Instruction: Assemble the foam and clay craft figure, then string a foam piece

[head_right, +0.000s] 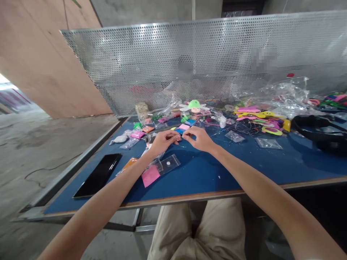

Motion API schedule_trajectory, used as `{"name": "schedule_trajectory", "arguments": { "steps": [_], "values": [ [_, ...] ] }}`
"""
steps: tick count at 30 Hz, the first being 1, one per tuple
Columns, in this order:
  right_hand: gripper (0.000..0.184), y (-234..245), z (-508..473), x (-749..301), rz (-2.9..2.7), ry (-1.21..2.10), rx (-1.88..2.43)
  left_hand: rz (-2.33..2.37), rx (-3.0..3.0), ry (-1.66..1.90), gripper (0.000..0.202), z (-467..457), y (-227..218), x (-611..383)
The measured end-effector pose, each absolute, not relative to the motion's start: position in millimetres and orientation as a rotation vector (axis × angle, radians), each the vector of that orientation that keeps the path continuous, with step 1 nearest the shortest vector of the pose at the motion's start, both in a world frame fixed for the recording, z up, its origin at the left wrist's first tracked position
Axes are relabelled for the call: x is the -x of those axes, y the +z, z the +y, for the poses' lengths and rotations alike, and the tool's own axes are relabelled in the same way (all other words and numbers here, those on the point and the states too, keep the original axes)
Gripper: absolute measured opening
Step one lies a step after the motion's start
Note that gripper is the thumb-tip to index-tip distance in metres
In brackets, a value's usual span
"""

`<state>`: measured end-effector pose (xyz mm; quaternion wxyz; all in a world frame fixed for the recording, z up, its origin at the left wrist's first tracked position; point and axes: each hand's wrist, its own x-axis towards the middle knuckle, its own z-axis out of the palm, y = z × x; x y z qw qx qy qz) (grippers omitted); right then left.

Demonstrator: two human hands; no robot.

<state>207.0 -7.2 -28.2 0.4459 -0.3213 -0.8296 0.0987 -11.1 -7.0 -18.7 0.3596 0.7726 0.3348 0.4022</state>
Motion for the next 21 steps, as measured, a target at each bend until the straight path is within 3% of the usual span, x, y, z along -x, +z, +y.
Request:
{"name": "schedule_trajectory", "arguments": {
  "steps": [10, 21],
  "values": [
    [0.019, -30.9, -3.1, -206.6, -2.142, 0.297, 0.826, 0.868, -2.275, 0.932, 0.014, -8.7, -13.6, 15.5],
    [0.018, -27.0, -9.0, -205.5, -2.187, 0.295, 0.742, 0.862, -2.487, 0.867, 0.015, -13.3, -14.8, 16.8]
  ]
}}
